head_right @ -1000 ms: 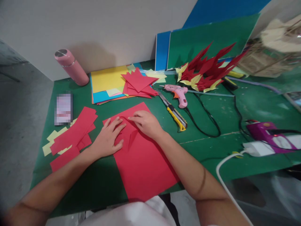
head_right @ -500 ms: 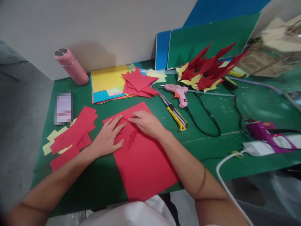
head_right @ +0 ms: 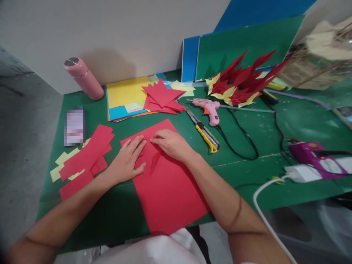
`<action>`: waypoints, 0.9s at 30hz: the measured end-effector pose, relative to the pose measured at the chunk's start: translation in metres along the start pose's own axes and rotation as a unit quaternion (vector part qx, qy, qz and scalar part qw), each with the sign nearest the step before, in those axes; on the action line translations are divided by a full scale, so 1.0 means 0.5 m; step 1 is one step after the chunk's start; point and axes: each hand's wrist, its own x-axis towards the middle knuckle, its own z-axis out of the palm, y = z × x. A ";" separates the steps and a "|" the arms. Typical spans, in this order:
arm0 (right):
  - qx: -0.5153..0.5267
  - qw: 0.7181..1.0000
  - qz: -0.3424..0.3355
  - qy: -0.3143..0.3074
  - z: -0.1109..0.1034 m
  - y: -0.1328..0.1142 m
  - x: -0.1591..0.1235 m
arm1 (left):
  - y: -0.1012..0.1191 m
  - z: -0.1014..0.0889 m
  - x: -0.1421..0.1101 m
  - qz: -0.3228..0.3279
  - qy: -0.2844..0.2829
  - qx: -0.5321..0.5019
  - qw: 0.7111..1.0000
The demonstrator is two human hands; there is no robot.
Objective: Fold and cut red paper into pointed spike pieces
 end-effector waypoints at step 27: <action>0.003 1.000 0.007 0.005 0.001 0.001 0.000 | 0.010 0.002 -0.002 -0.043 0.008 0.051 0.998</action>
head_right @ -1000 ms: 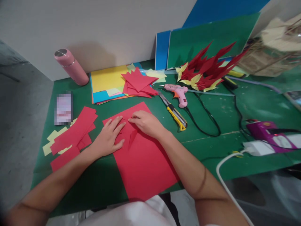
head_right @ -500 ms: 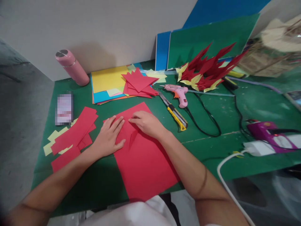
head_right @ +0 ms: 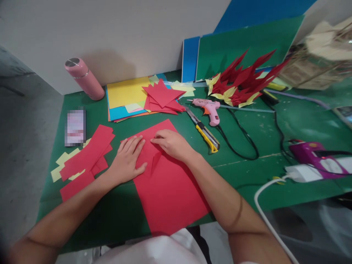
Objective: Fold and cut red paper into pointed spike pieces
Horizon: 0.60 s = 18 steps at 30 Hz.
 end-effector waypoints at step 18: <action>-0.010 1.000 -0.018 -0.006 -0.004 0.002 -0.002 | -0.012 -0.013 0.010 -0.002 -0.030 -0.023 0.999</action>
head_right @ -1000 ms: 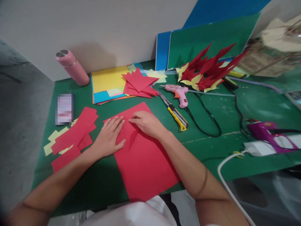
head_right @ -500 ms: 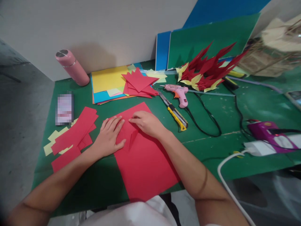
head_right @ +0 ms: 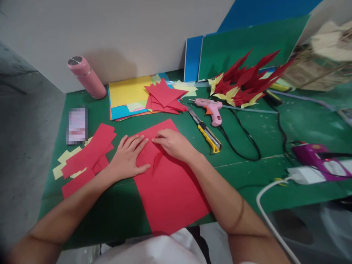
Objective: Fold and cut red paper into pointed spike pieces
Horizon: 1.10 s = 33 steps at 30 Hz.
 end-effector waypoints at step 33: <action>-0.070 0.996 0.003 -0.061 0.024 -0.022 0.031 | 0.002 0.004 0.000 -0.014 0.011 0.018 1.000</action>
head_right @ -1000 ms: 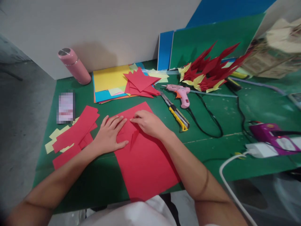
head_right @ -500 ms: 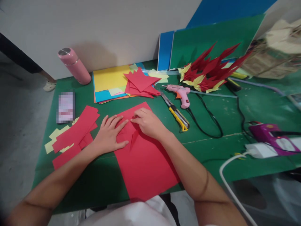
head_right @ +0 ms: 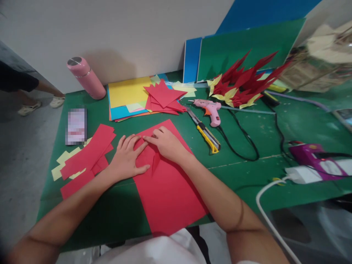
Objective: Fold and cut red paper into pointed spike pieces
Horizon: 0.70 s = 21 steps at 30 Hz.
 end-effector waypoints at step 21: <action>0.097 0.985 0.083 0.115 -0.025 0.028 -0.041 | -0.001 0.003 -0.006 -0.001 0.019 -0.008 1.000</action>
